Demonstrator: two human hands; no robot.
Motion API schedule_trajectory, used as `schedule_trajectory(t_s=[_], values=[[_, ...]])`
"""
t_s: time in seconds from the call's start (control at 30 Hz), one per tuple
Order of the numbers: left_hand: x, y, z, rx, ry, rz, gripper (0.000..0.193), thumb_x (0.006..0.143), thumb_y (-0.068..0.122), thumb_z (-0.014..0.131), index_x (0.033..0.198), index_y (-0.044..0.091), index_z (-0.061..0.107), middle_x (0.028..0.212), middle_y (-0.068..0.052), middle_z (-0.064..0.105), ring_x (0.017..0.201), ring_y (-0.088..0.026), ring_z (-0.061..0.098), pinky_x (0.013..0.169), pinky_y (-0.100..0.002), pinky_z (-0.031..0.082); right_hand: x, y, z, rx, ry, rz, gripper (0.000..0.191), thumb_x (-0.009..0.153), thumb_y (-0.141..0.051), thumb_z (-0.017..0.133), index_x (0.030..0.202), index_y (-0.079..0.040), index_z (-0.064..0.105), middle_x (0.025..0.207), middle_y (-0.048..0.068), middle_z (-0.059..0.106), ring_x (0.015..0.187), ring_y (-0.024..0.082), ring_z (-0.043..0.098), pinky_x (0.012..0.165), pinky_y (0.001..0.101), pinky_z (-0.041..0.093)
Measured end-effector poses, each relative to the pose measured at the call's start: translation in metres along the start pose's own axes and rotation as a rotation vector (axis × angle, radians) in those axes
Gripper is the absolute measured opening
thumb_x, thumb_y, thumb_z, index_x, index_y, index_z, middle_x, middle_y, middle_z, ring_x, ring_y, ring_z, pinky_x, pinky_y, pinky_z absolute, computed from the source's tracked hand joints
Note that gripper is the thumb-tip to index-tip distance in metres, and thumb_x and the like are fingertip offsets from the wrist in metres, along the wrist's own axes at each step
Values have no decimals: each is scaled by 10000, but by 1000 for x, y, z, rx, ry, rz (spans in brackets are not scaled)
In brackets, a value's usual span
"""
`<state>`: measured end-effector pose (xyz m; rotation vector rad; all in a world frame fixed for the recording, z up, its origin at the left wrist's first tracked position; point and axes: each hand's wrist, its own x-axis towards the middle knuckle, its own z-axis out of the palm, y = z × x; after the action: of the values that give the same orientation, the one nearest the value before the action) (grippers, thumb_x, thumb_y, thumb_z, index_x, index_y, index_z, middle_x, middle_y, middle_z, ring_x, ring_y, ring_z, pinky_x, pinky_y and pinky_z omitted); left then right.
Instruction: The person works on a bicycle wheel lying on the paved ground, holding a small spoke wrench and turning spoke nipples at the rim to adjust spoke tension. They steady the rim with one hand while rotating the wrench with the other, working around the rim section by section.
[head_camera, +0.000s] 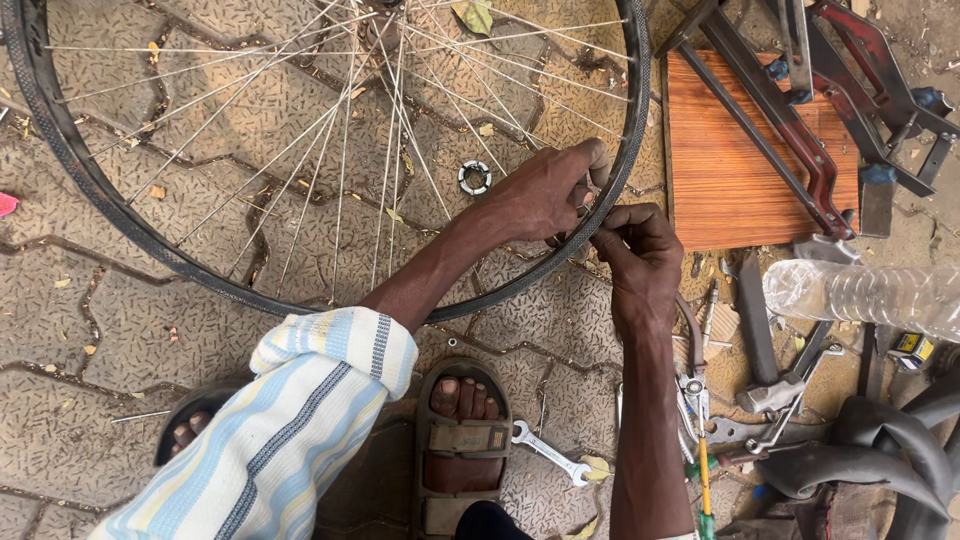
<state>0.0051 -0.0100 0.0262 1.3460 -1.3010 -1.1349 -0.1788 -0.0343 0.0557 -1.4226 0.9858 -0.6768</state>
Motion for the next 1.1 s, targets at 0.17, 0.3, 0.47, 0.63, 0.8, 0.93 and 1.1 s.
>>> schedule_trajectory(t_s=[0.17,0.3,0.47,0.63,0.8,0.93,1.1], values=[[2,-4,-1,27,-98,-152,337,785,-86,704,1055,44,551,798,-61,592,681,-170,608,523,-326,493,5,3,0,14,43,55,198,892,70,738,993,-65,634,881,25,672,734,91,585,656,235,498],[6,0,0,59,-172,-70,433,764,-108,656,1139,-8,465,823,-76,593,700,-169,631,519,-279,553,8,4,-3,14,6,149,175,881,55,730,990,-59,654,867,32,674,734,99,594,646,257,521],[9,9,4,294,-194,-88,416,953,82,588,1244,-93,347,779,-119,581,613,-222,613,444,-349,466,6,4,-4,-25,-37,144,163,910,52,678,1045,-38,675,867,43,667,749,110,583,676,258,517],[6,10,-2,154,-194,-121,467,906,38,578,1290,-77,339,776,-109,588,602,-221,610,441,-336,455,1,-2,3,-185,28,158,122,960,-30,658,1077,-44,691,854,36,687,726,102,594,644,247,512],[11,1,4,127,-194,-21,376,933,82,608,1204,-63,391,841,-113,570,652,-215,637,450,-298,543,1,-5,4,-193,1,82,196,915,-57,662,1106,-65,620,914,3,681,712,86,594,600,234,512],[12,-10,5,108,-247,-160,441,939,34,568,1289,-35,308,858,-140,606,665,-247,630,478,-330,500,0,5,3,-329,53,94,117,929,-72,693,1045,-55,685,821,22,686,687,76,604,588,228,524],[7,-4,-6,50,-217,-77,402,861,-4,677,1167,10,417,841,-133,578,667,-219,630,489,-324,544,-2,18,1,79,-16,88,77,928,-22,719,999,-37,692,812,30,655,641,81,516,560,224,421]])
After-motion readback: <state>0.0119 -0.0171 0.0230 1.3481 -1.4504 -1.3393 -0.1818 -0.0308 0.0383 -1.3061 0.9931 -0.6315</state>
